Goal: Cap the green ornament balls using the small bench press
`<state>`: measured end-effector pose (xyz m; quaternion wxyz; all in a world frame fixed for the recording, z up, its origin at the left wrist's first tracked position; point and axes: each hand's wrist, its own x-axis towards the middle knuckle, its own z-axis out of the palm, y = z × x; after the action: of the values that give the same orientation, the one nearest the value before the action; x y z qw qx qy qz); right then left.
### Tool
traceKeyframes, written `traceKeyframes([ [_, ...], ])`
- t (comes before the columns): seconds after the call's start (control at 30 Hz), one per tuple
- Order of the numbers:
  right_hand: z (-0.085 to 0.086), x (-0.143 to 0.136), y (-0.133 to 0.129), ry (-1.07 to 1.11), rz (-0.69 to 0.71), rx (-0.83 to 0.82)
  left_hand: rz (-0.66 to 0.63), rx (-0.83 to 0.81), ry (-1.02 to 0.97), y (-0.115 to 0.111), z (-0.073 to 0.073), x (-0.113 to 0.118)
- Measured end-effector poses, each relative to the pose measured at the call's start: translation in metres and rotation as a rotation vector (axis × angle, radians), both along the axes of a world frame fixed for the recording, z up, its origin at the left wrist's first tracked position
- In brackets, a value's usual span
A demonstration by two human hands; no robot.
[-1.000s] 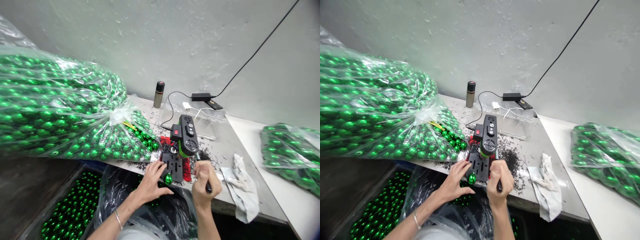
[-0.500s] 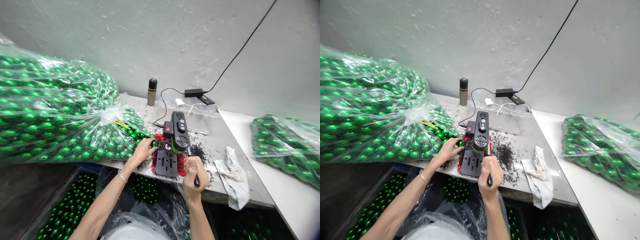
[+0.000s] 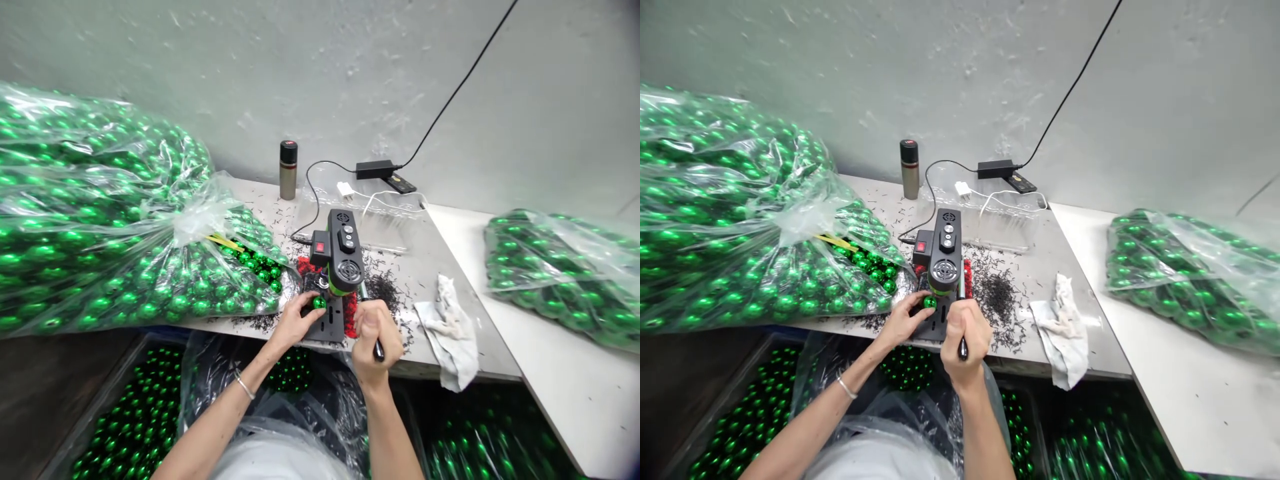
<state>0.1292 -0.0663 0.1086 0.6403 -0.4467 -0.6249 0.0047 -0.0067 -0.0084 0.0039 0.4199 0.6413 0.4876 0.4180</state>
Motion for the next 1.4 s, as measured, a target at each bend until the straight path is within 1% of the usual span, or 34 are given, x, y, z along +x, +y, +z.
traceKeyframes([
  [0.1,-0.002,0.001,0.000,-0.009,0.000,0.005,0.022,0.093,0.131,-0.002,-0.003,0.003],
  [0.2,-0.002,0.001,0.000,-0.017,-0.007,0.011,0.008,0.174,0.201,-0.003,-0.004,0.003],
  [0.33,-0.003,0.001,0.000,-0.023,-0.020,0.009,-0.017,0.257,0.228,-0.004,-0.005,0.001],
  [0.63,-0.007,0.000,-0.001,-0.024,-0.022,0.019,-0.011,0.314,0.301,-0.004,-0.004,0.008],
  [0.77,-0.009,0.001,-0.003,-0.028,-0.025,0.014,-0.025,0.362,0.295,-0.005,-0.004,0.008],
  [0.87,-0.020,0.002,-0.003,-0.017,-0.029,0.014,-0.036,0.382,0.283,-0.005,-0.003,0.008],
  [0.93,-0.032,0.002,-0.002,-0.019,-0.032,0.025,-0.040,0.389,0.279,-0.004,-0.003,0.008],
  [1.07,-0.061,0.003,0.002,-0.068,-0.058,0.115,-0.048,0.393,0.281,-0.005,-0.002,0.008],
  [1.13,-0.071,0.002,0.005,-0.058,-0.071,0.150,-0.055,0.392,0.283,-0.005,-0.002,0.007],
  [1.23,-0.079,0.000,0.009,-0.008,-0.074,0.183,-0.060,0.393,0.276,-0.005,-0.002,0.007],
  [1.4,-0.083,-0.001,0.012,0.006,-0.079,0.196,-0.049,0.398,0.253,-0.004,-0.005,0.010],
])
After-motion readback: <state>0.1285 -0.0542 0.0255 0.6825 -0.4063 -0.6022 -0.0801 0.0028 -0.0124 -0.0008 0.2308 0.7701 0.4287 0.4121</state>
